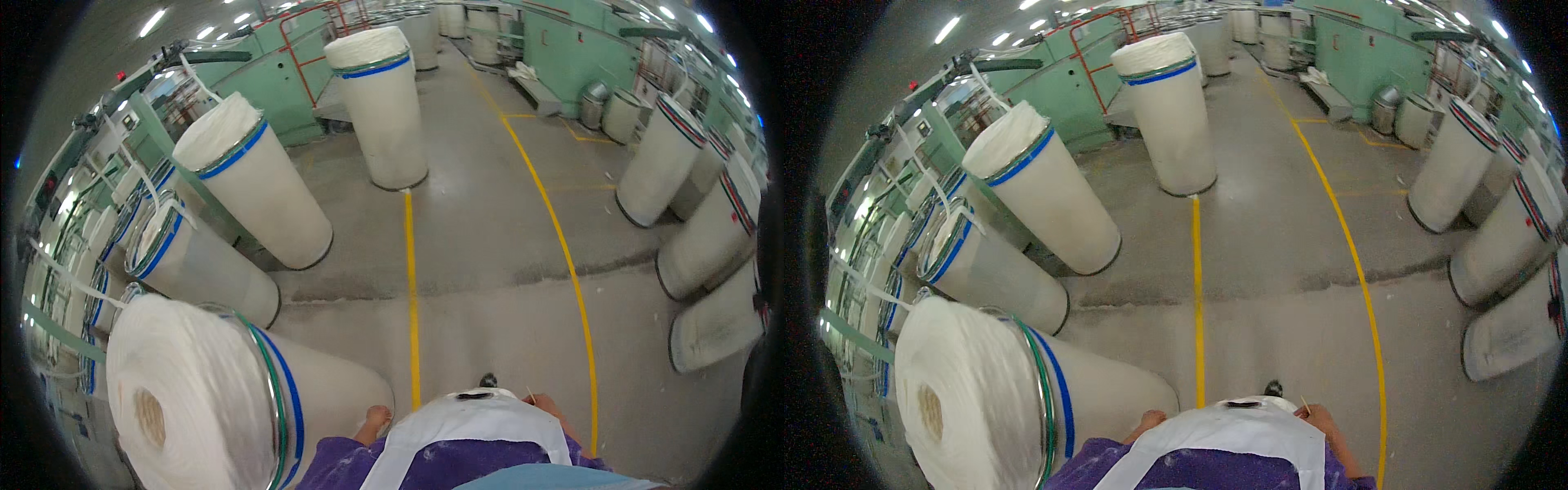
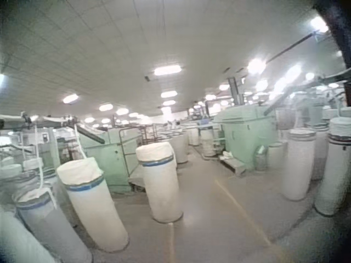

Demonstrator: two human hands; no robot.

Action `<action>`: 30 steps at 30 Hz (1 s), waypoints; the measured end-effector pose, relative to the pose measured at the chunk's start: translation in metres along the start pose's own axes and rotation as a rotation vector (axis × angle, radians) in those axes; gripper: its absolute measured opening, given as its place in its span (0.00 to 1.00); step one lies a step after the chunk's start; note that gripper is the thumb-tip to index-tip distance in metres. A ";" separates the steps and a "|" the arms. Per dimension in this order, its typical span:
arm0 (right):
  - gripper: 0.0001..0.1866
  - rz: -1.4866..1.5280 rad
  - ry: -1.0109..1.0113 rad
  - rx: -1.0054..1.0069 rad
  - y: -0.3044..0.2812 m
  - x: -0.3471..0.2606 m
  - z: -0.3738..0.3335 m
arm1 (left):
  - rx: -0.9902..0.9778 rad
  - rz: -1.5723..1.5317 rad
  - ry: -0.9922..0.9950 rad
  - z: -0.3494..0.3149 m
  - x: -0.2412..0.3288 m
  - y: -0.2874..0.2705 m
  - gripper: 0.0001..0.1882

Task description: The person pulls white textile strands from large cylindrical containers, uses a thin wooden stick to guide and join the strands, and threads them through a machine's rollers. The person also moves between containers, lifts lids, and places the joined strands into the machine.

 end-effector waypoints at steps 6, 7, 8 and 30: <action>0.15 -0.359 -0.354 -0.052 -0.135 -0.182 0.206 | 0.300 -0.965 -0.628 0.089 0.009 -0.020 0.07; 0.16 -0.322 -0.434 -0.049 -0.152 -0.222 0.241 | 0.322 -0.833 -0.529 0.106 0.016 -0.030 0.08; 0.16 -0.304 -0.457 -0.052 -0.166 -0.261 0.275 | 0.306 -0.792 -0.528 0.121 0.017 -0.035 0.08; 0.17 0.039 0.606 0.034 -0.370 -0.061 0.700 | 0.451 -1.145 -0.772 0.750 -0.191 -0.541 0.10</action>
Point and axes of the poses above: each hand's wrist, its own z-axis towards the middle knuckle, its own y-axis out of the palm, x = y × z, the point moved 6 cm from there along z, towards the middle knuckle, and after that the axes turned 1 degree about x, right-handed, at the moved point
